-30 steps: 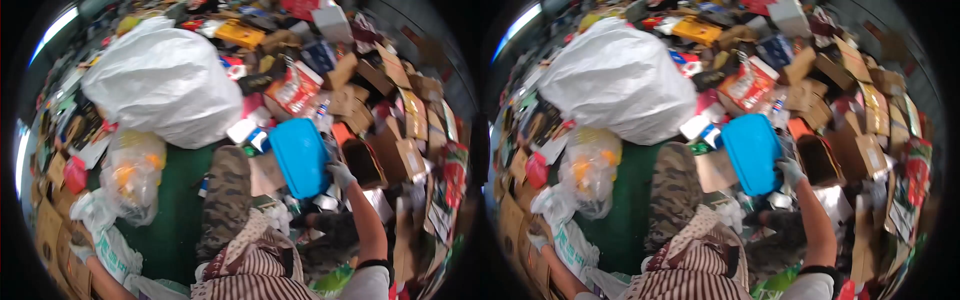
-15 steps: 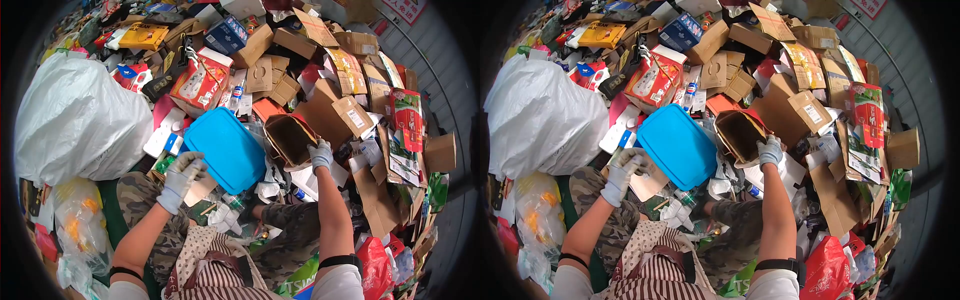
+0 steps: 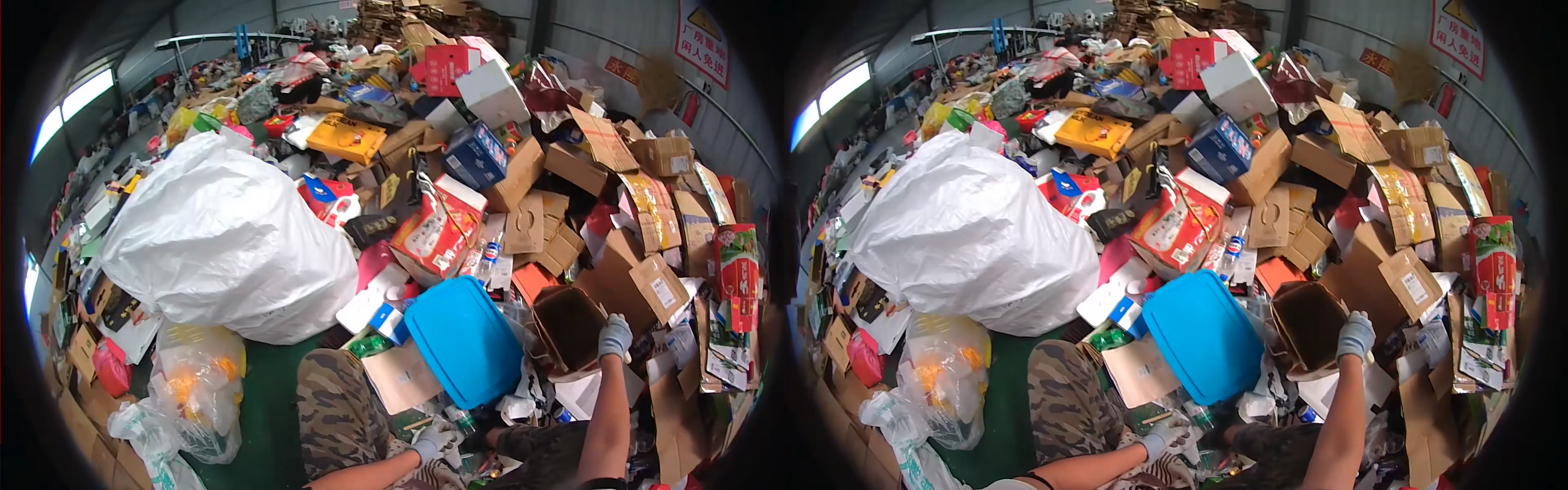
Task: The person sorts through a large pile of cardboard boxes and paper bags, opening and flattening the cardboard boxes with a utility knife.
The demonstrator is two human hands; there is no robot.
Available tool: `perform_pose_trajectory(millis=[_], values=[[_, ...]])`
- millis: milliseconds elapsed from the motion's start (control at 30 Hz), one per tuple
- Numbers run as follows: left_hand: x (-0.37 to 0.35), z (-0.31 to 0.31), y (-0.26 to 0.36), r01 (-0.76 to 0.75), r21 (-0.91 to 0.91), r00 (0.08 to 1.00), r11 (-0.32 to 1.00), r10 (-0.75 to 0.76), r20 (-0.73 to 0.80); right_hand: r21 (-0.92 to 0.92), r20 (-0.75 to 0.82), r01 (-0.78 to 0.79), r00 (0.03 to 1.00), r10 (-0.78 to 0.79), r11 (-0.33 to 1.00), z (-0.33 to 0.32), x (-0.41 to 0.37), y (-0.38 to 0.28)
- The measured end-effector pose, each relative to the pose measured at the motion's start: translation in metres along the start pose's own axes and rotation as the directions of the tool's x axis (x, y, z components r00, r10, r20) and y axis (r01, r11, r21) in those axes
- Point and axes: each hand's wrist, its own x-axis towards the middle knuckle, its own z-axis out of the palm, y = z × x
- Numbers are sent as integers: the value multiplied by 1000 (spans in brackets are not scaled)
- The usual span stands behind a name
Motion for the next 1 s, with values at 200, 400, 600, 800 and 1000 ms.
perform_pose_trajectory(millis=[200,400,600,800,1000], values=[[24,-19,-3,-26,-32,996,999,23,-87,89,-198,101,977,-82,991,-66,-32,-3],[15,-20,-7,-3,-63,999,998,6,50,183,-214,162,969,-121,970,-105,-72,-31],[-5,-23,12,-181,21,980,983,182,-80,185,-294,382,901,-319,906,-130,-91,-34],[56,-47,-25,-357,112,908,928,372,-193,226,-281,528,840,-464,819,-143,-102,-32],[-1,-30,2,-140,-206,979,969,104,-175,301,-516,389,834,-194,871,-171,-47,28]])
